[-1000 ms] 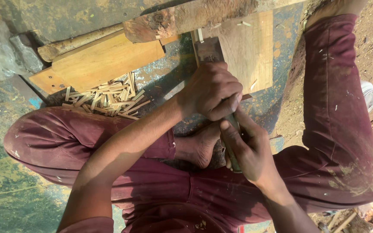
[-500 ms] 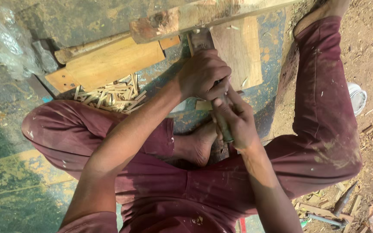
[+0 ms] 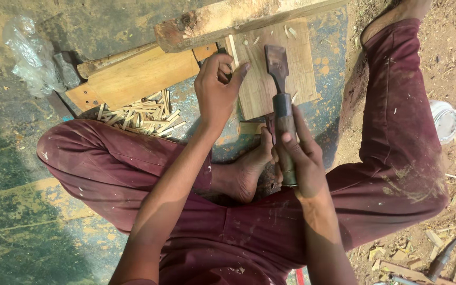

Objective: The person sits on the floor and uses a chisel and mallet to carve thin wooden sticks from a larger block of wood. They repeatedly strike the chisel to shave off wood, then pick up the resulting sticks and place them in a pile.

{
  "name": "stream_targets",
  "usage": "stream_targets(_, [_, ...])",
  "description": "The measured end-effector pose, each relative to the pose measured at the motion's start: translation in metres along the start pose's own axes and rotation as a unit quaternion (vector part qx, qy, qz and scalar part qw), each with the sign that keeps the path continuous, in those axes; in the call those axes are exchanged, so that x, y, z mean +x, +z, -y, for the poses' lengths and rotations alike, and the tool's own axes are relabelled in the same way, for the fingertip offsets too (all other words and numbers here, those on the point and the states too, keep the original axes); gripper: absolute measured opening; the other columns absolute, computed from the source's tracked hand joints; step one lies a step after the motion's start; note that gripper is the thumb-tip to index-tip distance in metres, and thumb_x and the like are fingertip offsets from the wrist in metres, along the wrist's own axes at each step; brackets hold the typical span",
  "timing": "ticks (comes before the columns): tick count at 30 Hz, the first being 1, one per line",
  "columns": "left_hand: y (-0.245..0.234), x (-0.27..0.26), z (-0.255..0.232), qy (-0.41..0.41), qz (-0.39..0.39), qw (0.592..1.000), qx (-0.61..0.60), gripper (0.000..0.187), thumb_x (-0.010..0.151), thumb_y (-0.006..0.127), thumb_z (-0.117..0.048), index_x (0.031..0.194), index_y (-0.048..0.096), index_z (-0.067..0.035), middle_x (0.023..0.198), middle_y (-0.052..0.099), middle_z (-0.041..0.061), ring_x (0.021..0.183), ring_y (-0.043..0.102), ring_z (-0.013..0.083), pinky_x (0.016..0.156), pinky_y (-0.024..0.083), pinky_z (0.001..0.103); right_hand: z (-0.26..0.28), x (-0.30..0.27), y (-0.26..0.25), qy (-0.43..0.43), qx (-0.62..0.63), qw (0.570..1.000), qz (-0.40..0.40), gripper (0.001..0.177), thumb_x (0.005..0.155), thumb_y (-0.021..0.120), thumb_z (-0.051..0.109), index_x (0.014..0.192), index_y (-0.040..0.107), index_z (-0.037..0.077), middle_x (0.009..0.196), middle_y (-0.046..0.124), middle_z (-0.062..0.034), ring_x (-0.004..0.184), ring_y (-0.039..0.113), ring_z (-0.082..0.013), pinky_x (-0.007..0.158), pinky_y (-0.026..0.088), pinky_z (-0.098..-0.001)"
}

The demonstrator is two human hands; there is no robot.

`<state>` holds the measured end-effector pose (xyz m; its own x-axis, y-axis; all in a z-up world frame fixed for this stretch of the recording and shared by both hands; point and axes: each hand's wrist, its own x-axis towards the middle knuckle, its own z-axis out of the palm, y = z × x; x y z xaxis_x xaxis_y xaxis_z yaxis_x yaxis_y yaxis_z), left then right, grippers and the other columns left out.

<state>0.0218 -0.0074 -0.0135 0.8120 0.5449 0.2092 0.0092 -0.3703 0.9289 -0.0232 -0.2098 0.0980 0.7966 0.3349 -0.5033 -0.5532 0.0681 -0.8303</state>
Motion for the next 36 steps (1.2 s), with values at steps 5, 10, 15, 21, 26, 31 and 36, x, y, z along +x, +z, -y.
stream_targets(5, [0.008,0.002,0.013,-0.082,-0.002,0.995,-0.055,0.019,0.090,0.083,-0.013,0.097,0.071,0.000,0.066,0.066,0.001,0.058,0.056,0.0045,0.052,0.045,0.024,-0.007,0.000,-0.004,0.011,-0.052,0.998,-0.041,0.068,0.102,0.057,0.018,0.164,0.030,0.010,0.086,0.066,-0.0107,0.060,0.059,-0.0125,0.043,0.049,-0.0261])
stream_targets(10, [0.003,-0.001,0.018,-0.171,0.004,0.966,-0.196,0.023,0.091,0.082,-0.011,0.103,0.074,0.006,0.079,0.073,0.007,0.067,0.063,0.0065,0.061,0.052,0.023,-0.013,-0.003,-0.011,0.010,-0.062,0.998,-0.033,0.070,0.101,0.059,0.018,0.164,0.029,0.010,0.089,0.068,-0.0086,0.059,0.057,-0.0105,0.042,0.048,-0.0258])
stream_targets(15, [-0.025,-0.006,-0.021,-0.297,0.092,0.874,-0.374,0.025,0.093,0.078,-0.014,0.110,0.075,0.005,0.094,0.078,0.014,0.078,0.073,0.0140,0.073,0.060,0.026,-0.015,-0.003,-0.009,-0.009,-0.105,0.994,-0.031,0.070,0.099,0.059,0.020,0.162,0.028,0.010,0.107,0.075,-0.0039,0.055,0.059,-0.0090,0.040,0.047,-0.0249])
stream_targets(21, [-0.054,-0.017,-0.074,-0.278,0.168,0.812,-0.485,0.025,0.098,0.075,-0.014,0.115,0.073,0.005,0.102,0.077,0.018,0.082,0.073,0.0168,0.079,0.060,0.030,-0.021,-0.002,-0.003,-0.008,-0.155,0.987,-0.038,0.071,0.101,0.060,0.021,0.165,0.029,0.012,0.098,0.071,-0.0088,0.056,0.055,-0.0083,0.044,0.045,-0.0250])
stream_targets(26, [-0.063,-0.021,-0.097,-0.229,0.152,0.858,-0.433,0.023,0.099,0.075,-0.014,0.113,0.072,0.005,0.101,0.076,0.016,0.083,0.072,0.0156,0.078,0.060,0.030,-0.026,0.002,0.003,-0.042,-0.182,0.982,-0.035,0.074,0.100,0.062,0.020,0.164,0.026,0.012,0.109,0.071,-0.0043,0.061,0.057,-0.0064,0.047,0.047,-0.0243])
stream_targets(31, [-0.066,-0.021,-0.098,-0.209,0.152,0.874,-0.412,0.022,0.100,0.073,-0.013,0.113,0.072,0.005,0.100,0.077,0.014,0.083,0.073,0.0148,0.075,0.059,0.030,-0.029,0.005,0.004,-0.032,-0.157,0.987,-0.032,0.076,0.100,0.063,0.020,0.166,0.026,0.013,0.089,0.067,-0.0043,0.057,0.054,-0.0071,0.045,0.043,-0.0244])
stream_targets(36, [-0.049,-0.029,-0.068,-0.196,0.149,0.896,-0.370,0.021,0.100,0.072,-0.013,0.113,0.072,0.004,0.099,0.077,0.012,0.083,0.073,0.0144,0.074,0.059,0.029,-0.025,0.006,0.002,-0.029,-0.177,0.983,-0.036,0.076,0.099,0.064,0.020,0.165,0.028,0.012,0.083,0.068,-0.0030,0.053,0.056,-0.0075,0.044,0.043,-0.0242])
